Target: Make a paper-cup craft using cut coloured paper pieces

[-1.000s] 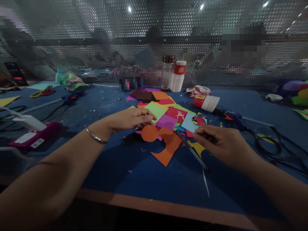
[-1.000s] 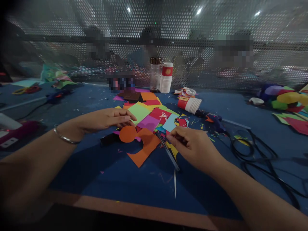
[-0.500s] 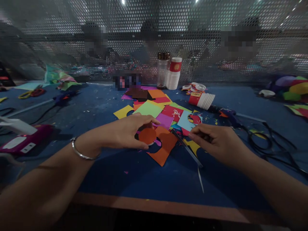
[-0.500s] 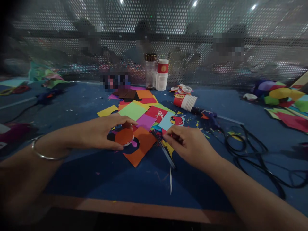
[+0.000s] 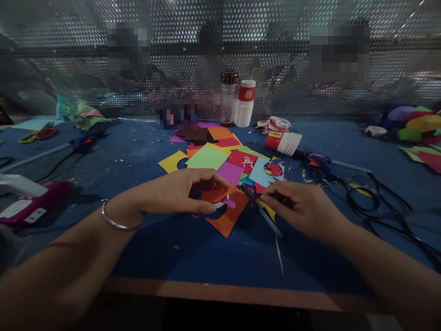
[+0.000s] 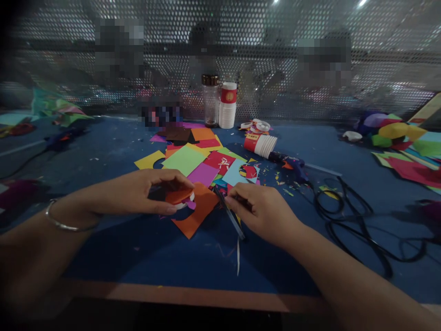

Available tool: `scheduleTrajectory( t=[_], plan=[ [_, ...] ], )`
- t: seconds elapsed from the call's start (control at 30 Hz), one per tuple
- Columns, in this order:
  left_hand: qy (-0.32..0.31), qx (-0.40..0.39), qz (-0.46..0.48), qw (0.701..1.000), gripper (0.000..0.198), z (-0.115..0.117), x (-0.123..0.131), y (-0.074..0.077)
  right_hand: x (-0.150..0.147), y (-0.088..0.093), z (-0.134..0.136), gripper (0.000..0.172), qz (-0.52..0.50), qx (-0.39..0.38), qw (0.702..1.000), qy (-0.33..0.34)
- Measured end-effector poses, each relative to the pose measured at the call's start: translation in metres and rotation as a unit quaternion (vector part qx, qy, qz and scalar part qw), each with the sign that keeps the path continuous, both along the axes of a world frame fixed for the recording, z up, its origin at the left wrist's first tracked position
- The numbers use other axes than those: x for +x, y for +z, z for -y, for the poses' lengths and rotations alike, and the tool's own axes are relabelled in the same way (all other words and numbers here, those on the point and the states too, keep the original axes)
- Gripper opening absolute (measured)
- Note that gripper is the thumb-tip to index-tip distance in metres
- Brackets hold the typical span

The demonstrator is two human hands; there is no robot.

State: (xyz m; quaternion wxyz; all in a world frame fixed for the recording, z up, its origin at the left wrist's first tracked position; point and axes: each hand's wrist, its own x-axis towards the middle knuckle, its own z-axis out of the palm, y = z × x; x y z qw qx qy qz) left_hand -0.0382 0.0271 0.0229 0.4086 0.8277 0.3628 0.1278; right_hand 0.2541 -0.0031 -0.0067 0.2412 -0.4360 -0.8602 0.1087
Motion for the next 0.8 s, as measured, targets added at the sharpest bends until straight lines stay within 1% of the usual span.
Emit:
scheduleTrajectory(
  t=[0.1, 0.17, 0.23, 0.37, 0.5, 0.57, 0.63, 0.67, 0.73, 0.8],
  plan=[
    [0.010, -0.076, 0.093, 0.993, 0.040, 0.002, 0.002, 0.000, -0.001, 0.002, 0.002, 0.023, -0.014, 0.002, 1.000, 0.006],
    [0.016, -0.134, 0.148, 0.980, 0.039, 0.003, 0.004, 0.000, -0.003, 0.003, 0.004, 0.021, -0.028, 0.006, 1.000, 0.011],
    [0.009, -0.176, 0.181, 0.968, 0.038, 0.004, 0.006, -0.001, -0.004, 0.004, 0.005, 0.021, -0.041, 0.012, 0.999, 0.010],
    [-0.018, -0.219, 0.216, 0.951, 0.040, 0.004, 0.007, -0.005, -0.007, 0.004, 0.007, 0.019, -0.056, 0.017, 0.998, 0.005],
    [-0.010, -0.234, 0.233, 0.944, 0.040, 0.004, 0.007, -0.006, -0.008, 0.002, 0.007, 0.017, -0.058, 0.035, 0.998, 0.017],
    [-0.009, -0.231, 0.225, 0.947, 0.039, 0.005, 0.007, -0.005, -0.009, 0.002, 0.007, 0.017, -0.060, 0.035, 0.997, 0.020],
    [-0.009, -0.206, 0.197, 0.958, 0.039, 0.005, 0.007, -0.002, -0.009, 0.003, 0.008, 0.018, -0.050, 0.022, 0.998, 0.024],
    [-0.009, -0.182, 0.176, 0.967, 0.040, 0.005, 0.006, 0.000, -0.010, 0.003, 0.008, 0.019, -0.038, 0.009, 0.999, 0.027],
    [-0.010, -0.104, 0.114, 0.988, 0.042, 0.004, 0.002, 0.003, -0.010, 0.004, 0.008, 0.019, -0.001, -0.029, 0.999, 0.026],
    [-0.021, -0.016, 0.021, 0.999, 0.046, 0.002, -0.002, 0.004, -0.011, 0.003, 0.007, 0.018, 0.041, -0.067, 0.997, 0.017]
  ],
)
